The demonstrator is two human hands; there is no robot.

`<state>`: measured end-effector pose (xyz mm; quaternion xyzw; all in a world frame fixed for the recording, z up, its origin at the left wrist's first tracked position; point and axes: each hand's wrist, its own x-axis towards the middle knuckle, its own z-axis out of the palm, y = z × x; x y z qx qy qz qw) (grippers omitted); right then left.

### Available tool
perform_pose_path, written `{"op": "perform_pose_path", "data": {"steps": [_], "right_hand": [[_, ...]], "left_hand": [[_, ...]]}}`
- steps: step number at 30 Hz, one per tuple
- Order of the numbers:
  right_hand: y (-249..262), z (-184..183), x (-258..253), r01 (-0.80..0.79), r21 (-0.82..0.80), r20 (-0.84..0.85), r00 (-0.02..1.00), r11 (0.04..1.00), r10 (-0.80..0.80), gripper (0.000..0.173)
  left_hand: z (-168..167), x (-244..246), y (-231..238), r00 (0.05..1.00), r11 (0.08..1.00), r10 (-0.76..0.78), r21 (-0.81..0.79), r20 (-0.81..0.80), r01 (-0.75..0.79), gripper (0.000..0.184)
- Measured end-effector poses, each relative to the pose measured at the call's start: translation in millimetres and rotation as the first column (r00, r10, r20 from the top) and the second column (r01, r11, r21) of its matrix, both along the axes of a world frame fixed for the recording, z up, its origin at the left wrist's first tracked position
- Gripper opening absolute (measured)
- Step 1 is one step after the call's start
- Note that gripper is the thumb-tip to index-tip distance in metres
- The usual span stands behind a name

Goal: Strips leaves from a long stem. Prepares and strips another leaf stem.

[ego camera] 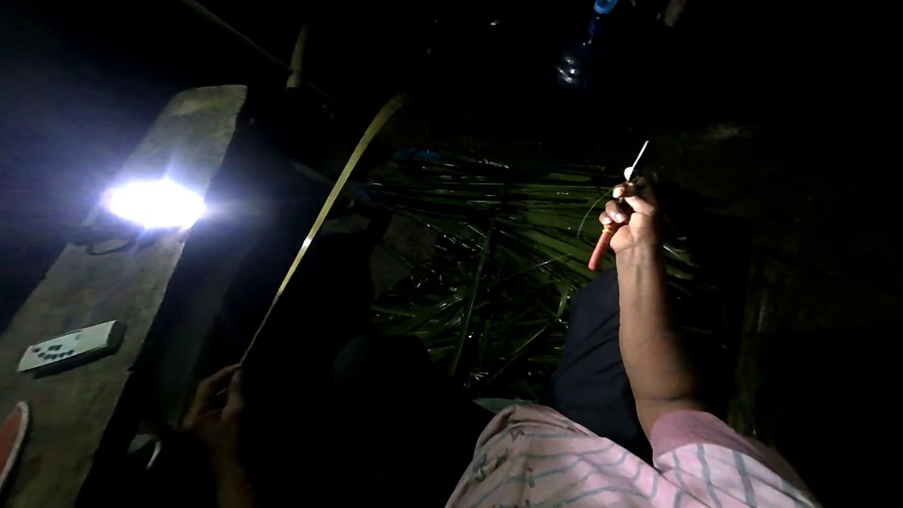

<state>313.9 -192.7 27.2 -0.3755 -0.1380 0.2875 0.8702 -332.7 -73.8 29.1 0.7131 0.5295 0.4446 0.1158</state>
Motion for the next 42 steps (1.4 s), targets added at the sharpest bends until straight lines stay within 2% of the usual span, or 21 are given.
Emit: {"op": "perform_pose_path", "data": {"steps": [1, 3, 6, 9, 11, 14, 17, 20, 25, 28, 31, 34, 37, 42], "right_hand": [[-0.7, -0.6, 2.7, 0.02, -0.005, -0.003, 1.0, 1.0, -0.02, 0.019], [0.3, 0.7, -3.9, -0.019, -0.027, 0.024, 1.0, 0.999, 0.019, 0.022], [9.8, -0.2, -41.8, -0.218, -0.131, 0.092, 0.969, 0.967, 0.23, 0.026], [21.4, -10.8, -90.0, -0.409, -0.296, 0.093, 0.887, 0.863, 0.453, 0.024], [25.8, -16.9, -116.0, -0.507, -0.373, 0.103, 0.81, 0.777, 0.577, 0.024], [25.4, -20.9, -147.6, -0.621, -0.456, 0.094, 0.679, 0.638, 0.728, 0.025], [20.8, -13.6, -176.2, -0.674, -0.492, 0.121, 0.574, 0.551, 0.81, 0.025], [20.2, -7.4, -200.0, -0.689, -0.497, 0.178, 0.514, 0.528, 0.839, 0.035], [24.5, -3.8, -226.1, -0.664, -0.532, 0.212, 0.496, 0.525, 0.842, 0.031], [25.6, -4.9, -230.9, -0.701, -0.54, 0.127, 0.478, 0.465, 0.869, 0.027], [27.0, -9.1, -228.5, -0.721, -0.515, 0.058, 0.51, 0.463, 0.858, 0.027], [30.5, -10.5, -218.1, -0.724, -0.524, -0.025, 0.539, 0.448, 0.842, 0.027], [37.6, -32.2, -207.5, -0.757, -0.484, -0.103, 0.547, 0.438, 0.831, 0.024], [40.4, -53.8, -198.1, -0.778, -0.476, -0.266, 0.571, 0.41, 0.777, 0.029]], "left_hand": [[5.5, 10.0, 2.0, 0.999, 0.999, 0.009, 0.035, 0.04, -0.01, 0.027], [18.7, 41.6, 6.9, 0.988, 0.991, -0.07, 0.126, 0.141, 0.052, 0.026], [32.6, 104.7, 15.9, 0.933, 0.968, -0.173, 0.23, 0.315, 0.102, 0.02], [28.9, 162.8, 24.2, 0.872, 0.949, -0.255, 0.279, 0.417, 0.144, 0.021], [24.4, 202.7, 22.0, 0.836, 0.943, -0.262, 0.313, 0.483, 0.114, 0.02], [5.5, 246.7, 8.4, 0.7, 0.957, -0.279, 0.251, 0.658, 0.145, 0.021], [-9.7, 268.1, -9.7, 0.629, 0.96, -0.278, 0.195, 0.726, 0.199, 0.015], [-18.8, 277.8, -24.7, 0.625, 0.956, -0.281, 0.159, 0.728, 0.245, 0.011], [-24.7, 284.6, -38.8, 0.664, 0.96, -0.253, 0.098, 0.704, 0.262, 0.008], [-28.1, 286.0, -43.0, 0.659, 0.954, -0.278, 0.119, 0.699, 0.277, 0.008], [-32.6, 281.1, -43.5, 0.652, 0.937, -0.331, 0.153, 0.682, 0.315, 0.008], [-36.7, 273.4, -41.9, 0.689, 0.916, -0.391, 0.187, 0.611, 0.354, 0.005], [-43.2, 266.2, -41.5, 0.733, 0.901, -0.431, 0.205, 0.527, 0.383, 0.002], [-49.4, 256.5, -45.4, 0.804, 0.878, -0.476, 0.241, 0.356, 0.413, 0.003]]}}
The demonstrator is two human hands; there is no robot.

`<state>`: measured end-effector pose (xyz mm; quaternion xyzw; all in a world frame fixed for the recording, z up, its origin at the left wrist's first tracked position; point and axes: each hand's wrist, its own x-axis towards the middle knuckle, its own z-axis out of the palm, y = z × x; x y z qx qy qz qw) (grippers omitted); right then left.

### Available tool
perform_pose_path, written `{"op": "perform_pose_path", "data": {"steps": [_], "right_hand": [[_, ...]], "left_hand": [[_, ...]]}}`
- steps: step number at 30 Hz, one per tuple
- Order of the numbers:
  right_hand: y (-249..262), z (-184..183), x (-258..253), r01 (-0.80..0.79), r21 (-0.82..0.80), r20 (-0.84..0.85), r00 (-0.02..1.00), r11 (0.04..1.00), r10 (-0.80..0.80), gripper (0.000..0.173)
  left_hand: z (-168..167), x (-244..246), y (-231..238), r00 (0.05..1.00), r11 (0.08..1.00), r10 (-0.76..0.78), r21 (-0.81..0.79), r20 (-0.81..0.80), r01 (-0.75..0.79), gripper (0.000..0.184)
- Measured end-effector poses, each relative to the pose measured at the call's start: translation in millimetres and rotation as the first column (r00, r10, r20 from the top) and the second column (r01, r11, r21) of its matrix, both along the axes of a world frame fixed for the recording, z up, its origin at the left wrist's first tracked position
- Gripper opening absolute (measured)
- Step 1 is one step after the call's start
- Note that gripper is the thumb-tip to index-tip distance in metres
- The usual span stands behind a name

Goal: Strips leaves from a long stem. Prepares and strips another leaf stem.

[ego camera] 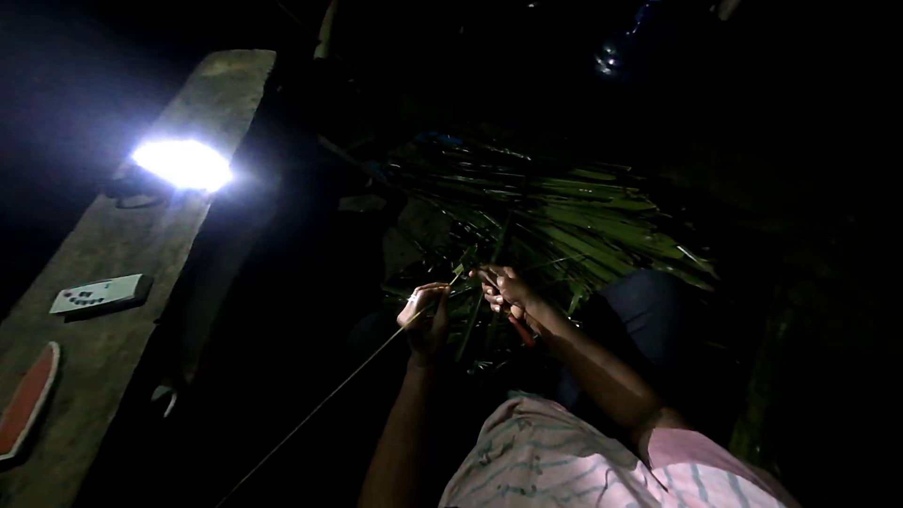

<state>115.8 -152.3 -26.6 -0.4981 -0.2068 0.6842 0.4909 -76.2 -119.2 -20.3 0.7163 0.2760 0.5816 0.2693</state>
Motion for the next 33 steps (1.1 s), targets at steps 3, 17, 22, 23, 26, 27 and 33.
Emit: {"op": "perform_pose_path", "data": {"steps": [3, 17, 22, 23, 26, 27, 33], "right_hand": [[8.1, -28.5, 5.0, 0.043, -0.12, 0.01, 0.999, 0.992, -0.042, 0.026], [-26.6, -148.9, 6.5, 0.28, -0.519, 0.3, 0.944, 0.808, -0.135, 0.026], [-10.1, -60.0, 9.7, 0.118, -0.072, -0.07, 0.99, 0.99, -0.123, 0.025], [-13.5, -44.1, 12.8, 0.04, 0.084, -0.155, 0.987, 0.996, -0.027, 0.024], [-22.9, 1.3, 11.9, -0.186, 0.373, -0.089, 0.968, 0.909, 0.234, 0.034], [-25.5, 14.9, 7.1, -0.227, 0.351, -0.025, 0.967, 0.908, 0.252, 0.035], [-24.8, 28.5, -13.7, -0.134, 0.227, -0.103, 0.982, 0.965, 0.161, 0.027]], "left_hand": [[-1.4, -4.8, -4.0, 0.998, 0.999, 0.024, 0.022, -0.061, -0.022, 0.005], [8.0, -20.2, -2.2, 0.995, 0.991, 0.094, -0.096, -0.023, -0.096, 0.006], [-2.1, -11.8, -3.5, 0.992, 0.995, 0.094, 0.053, -0.08, -0.09, 0.007], [-2.3, -9.2, -4.6, 0.992, 0.993, 0.096, 0.07, -0.083, -0.091, 0.007], [-2.4, 0.3, -8.5, 0.994, 0.992, 0.086, 0.093, -0.067, -0.08, 0.006], [-1.4, 2.9, -10.6, 0.996, 0.994, 0.071, 0.089, -0.06, -0.066, 0.006], [-5.9, 8.9, -16.2, 0.999, 0.995, -0.006, 0.101, -0.033, 0.009, 0.005]]}}
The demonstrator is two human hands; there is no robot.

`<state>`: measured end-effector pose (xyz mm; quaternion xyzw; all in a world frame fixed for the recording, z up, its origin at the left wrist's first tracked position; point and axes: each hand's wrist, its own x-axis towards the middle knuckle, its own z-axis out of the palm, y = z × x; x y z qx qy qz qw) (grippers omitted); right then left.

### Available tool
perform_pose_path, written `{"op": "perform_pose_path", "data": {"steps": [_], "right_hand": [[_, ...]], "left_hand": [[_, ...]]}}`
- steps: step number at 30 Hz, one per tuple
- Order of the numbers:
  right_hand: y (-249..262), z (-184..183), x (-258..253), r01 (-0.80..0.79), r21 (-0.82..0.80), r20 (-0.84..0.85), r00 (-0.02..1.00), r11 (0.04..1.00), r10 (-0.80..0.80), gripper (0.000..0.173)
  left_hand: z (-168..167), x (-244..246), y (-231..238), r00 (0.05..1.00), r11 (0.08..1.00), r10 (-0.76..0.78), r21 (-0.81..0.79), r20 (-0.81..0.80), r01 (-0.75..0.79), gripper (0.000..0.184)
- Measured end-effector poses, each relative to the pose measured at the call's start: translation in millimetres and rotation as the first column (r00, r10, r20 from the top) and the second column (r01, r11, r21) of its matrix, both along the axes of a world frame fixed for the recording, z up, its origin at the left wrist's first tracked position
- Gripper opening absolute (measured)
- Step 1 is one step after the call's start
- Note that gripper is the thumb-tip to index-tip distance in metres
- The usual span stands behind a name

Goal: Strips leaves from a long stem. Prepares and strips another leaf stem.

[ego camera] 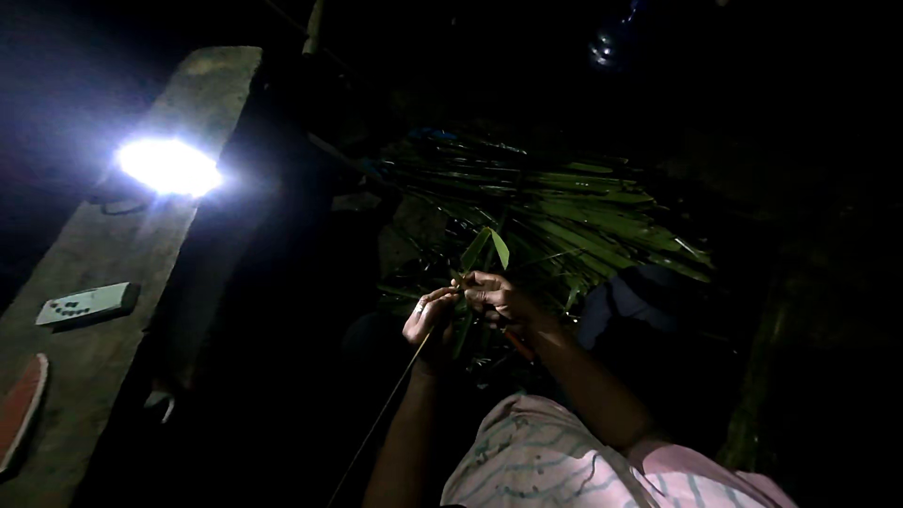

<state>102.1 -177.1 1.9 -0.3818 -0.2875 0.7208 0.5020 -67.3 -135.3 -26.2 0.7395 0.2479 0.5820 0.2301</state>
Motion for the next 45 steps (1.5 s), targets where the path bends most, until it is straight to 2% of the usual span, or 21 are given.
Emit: {"op": "perform_pose_path", "data": {"steps": [4, 8, 10, 12, 15, 18, 20, 23, 26, 28, 29, 31, 33, 35, 39, 43, 45], "right_hand": [[3.6, -9.1, -0.6, 0.08, -0.038, -0.041, 0.996, 0.996, -0.082, 0.026], [8.9, -20.2, 11.7, 0.196, -0.129, -0.117, 0.971, 0.972, -0.211, 0.011], [11.9, -39.2, 25.7, 0.204, -0.129, -0.273, 0.933, 0.97, -0.233, 0.023], [14.8, -53.3, 35.4, 0.222, -0.169, -0.321, 0.909, 0.96, -0.267, 0.031], [20.1, -73.7, 42.5, 0.307, -0.287, -0.163, 0.918, 0.907, -0.362, 0.018], [22.8, -109.7, 51.8, 0.485, -0.44, 0.022, 0.847, 0.756, -0.531, 0.018], [20.4, -122.6, 57.1, 0.501, -0.493, 0.063, 0.836, 0.712, -0.545, 0.02], [14.4, -95.5, 39.5, 0.347, -0.444, 0.004, 0.923, 0.826, -0.385, 0.022], [6.1, -67.5, 21.6, 0.112, -0.169, -0.199, 0.969, 0.979, -0.145, 0.024], [-0.4, -45.3, 13.4, -0.001, 0.0, -0.179, 0.984, 1.0, 0.001, 0.034], [-2.9, -33.8, 9.8, -0.044, 0.032, -0.127, 0.991, 0.998, 0.048, 0.038], [-5.6, -17.4, 2.7, -0.104, 0.028, -0.058, 0.993, 0.994, 0.106, 0.035], [-6.8, -11.8, -2.3, -0.077, -0.005, -0.038, 0.996, 0.997, 0.077, 0.028], [-5.8, -13.3, -1.7, 0.025, -0.045, -0.064, 0.998, 0.999, -0.028, 0.02], [-2.2, -25.8, 23.0, 0.112, -0.117, -0.236, 0.962, 0.987, -0.137, 0.019], [-1.7, -23.6, 25.8, 0.188, -0.155, -0.13, 0.969, 0.97, -0.209, 0.018], [2.3, -31.1, 32.2, 0.249, -0.203, -0.133, 0.951, 0.947, -0.279, 0.016]], "left_hand": [[-0.1, -0.2, 0.1, 0.999, 0.999, -0.023, -0.03, 0.022, 0.024, 0.005], [5.5, -5.7, -2.1, 0.999, 0.998, -0.024, -0.062, 0.037, 0.026, 0.005], [6.6, -8.1, -1.7, 0.999, 0.998, -0.024, -0.059, 0.026, 0.026, 0.005], [6.5, -10.0, -1.6, 1.0, 0.998, -0.027, -0.052, 0.001, 0.027, 0.006], [5.0, -11.8, 0.3, 0.998, 0.997, -0.063, -0.04, -0.016, 0.062, 0.008], [11.0, -21.5, 2.7, 0.996, 0.994, -0.073, -0.076, 0.05, 0.076, 0.007], [14.7, -29.2, 6.5, 0.998, 0.994, -0.034, -0.1, 0.048, 0.039, 0.006], [10.9, -28.9, 5.3, 0.996, 0.998, 0.032, -0.048, -0.083, -0.036, 0.009], [9.0, -21.0, 3.8, 0.975, 0.992, 0.123, 0.017, -0.183, -0.122, 0.012], [12.2, -19.2, 1.6, 0.964, 0.992, 0.129, 0.026, -0.234, -0.126, 0.013], [13.8, -18.6, 0.1, 0.959, 0.994, 0.111, 0.032, -0.261, -0.106, 0.013], [13.6, -17.5, -2.1, 0.953, 0.998, 0.039, 0.054, -0.301, -0.024, 0.014], [5.5, -16.9, -0.6, 0.951, 0.991, -0.021, 0.117, -0.31, 0.06, 0.013], [3.6, -17.8, -0.2, 0.949, 0.982, -0.047, 0.158, -0.312, 0.101, 0.014], [9.1, -19.4, -2.1, 0.95, 0.977, -0.101, 0.15, -0.295, 0.151, 0.014], [7.8, -15.9, -3.1, 0.95, 0.971, -0.145, 0.147, -0.276, 0.191, 0.014], [10.0, -18.0, -4.2, 0.956, 0.969, -0.148, 0.156, -0.255, 0.192, 0.013]]}}
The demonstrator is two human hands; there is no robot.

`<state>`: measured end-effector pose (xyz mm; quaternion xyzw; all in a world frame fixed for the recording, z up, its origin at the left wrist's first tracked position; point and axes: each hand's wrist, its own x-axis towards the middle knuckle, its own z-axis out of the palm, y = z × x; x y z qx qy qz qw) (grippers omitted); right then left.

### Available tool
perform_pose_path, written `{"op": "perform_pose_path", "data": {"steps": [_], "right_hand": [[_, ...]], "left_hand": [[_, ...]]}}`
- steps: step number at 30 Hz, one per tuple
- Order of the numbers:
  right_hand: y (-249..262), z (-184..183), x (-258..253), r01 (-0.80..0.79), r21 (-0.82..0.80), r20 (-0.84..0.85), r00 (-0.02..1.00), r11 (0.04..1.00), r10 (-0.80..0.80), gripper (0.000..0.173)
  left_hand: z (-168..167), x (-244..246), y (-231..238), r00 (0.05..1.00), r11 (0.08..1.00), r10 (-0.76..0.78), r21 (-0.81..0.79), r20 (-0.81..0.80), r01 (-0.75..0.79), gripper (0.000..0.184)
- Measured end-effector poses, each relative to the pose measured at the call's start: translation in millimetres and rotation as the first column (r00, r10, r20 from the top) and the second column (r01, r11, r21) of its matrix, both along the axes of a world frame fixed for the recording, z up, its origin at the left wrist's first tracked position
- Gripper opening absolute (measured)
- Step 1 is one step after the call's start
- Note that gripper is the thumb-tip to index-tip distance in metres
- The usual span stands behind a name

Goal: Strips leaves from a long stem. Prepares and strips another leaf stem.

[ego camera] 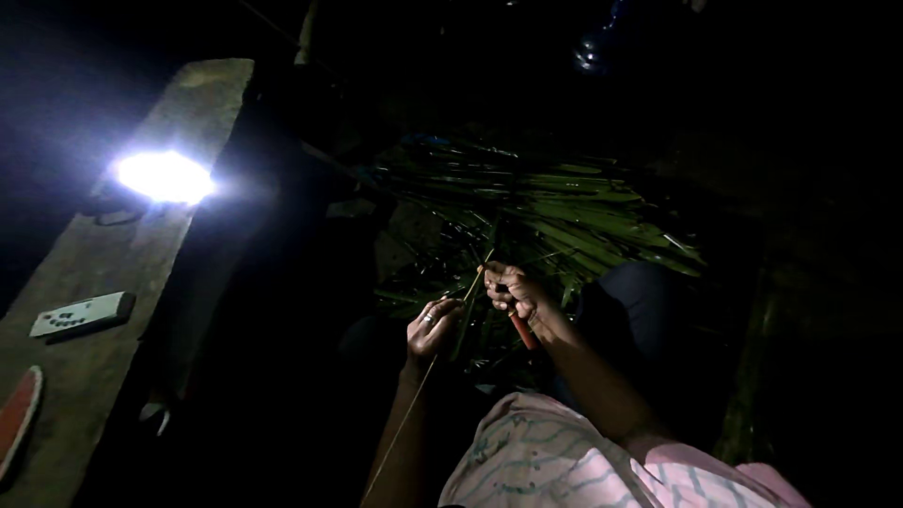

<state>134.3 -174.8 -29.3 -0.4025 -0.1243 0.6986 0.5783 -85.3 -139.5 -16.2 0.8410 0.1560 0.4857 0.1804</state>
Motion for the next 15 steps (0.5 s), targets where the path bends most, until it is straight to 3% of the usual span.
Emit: {"op": "perform_pose_path", "data": {"steps": [4, 7, 9, 12, 14, 15], "right_hand": [[4.7, -18.5, 25.6, 0.054, -0.031, -0.074, 0.996, 0.998, -0.057, 0.016], [6.5, -10.7, 22.5, 0.109, -0.083, 0.124, 0.987, 0.991, -0.099, 0.017], [9.7, -16.6, 19.8, 0.235, -0.169, 0.281, 0.942, 0.957, -0.182, 0.02], [9.7, -44.4, 35.2, 0.424, -0.268, 0.298, 0.89, 0.865, -0.345, 0.016], [8.0, -34.4, 35.0, 0.429, -0.216, 0.294, 0.885, 0.877, -0.361, 0.015], [5.2, -24.7, 29.1, 0.391, -0.128, 0.324, 0.885, 0.911, -0.334, 0.027]], "left_hand": [[-1.6, -4.7, 1.2, 1.0, 1.0, -0.009, 0.005, -0.016, 0.009, 0.013], [-3.0, -2.8, 0.7, 1.0, 1.0, -0.016, -0.002, -0.008, 0.016, 0.013], [0.3, -2.6, -1.6, 1.0, 1.0, 0.012, -0.028, 0.024, -0.011, 0.013], [9.0, -10.5, -1.0, 0.993, 0.993, 0.083, -0.096, 0.082, -0.075, 0.013], [3.8, -15.6, 6.7, 0.99, 0.983, 0.123, -0.146, 0.073, -0.112, 0.014], [0.2, -15.5, 7.9, 0.986, 0.972, 0.163, -0.175, 0.039, -0.154, 0.012]]}}
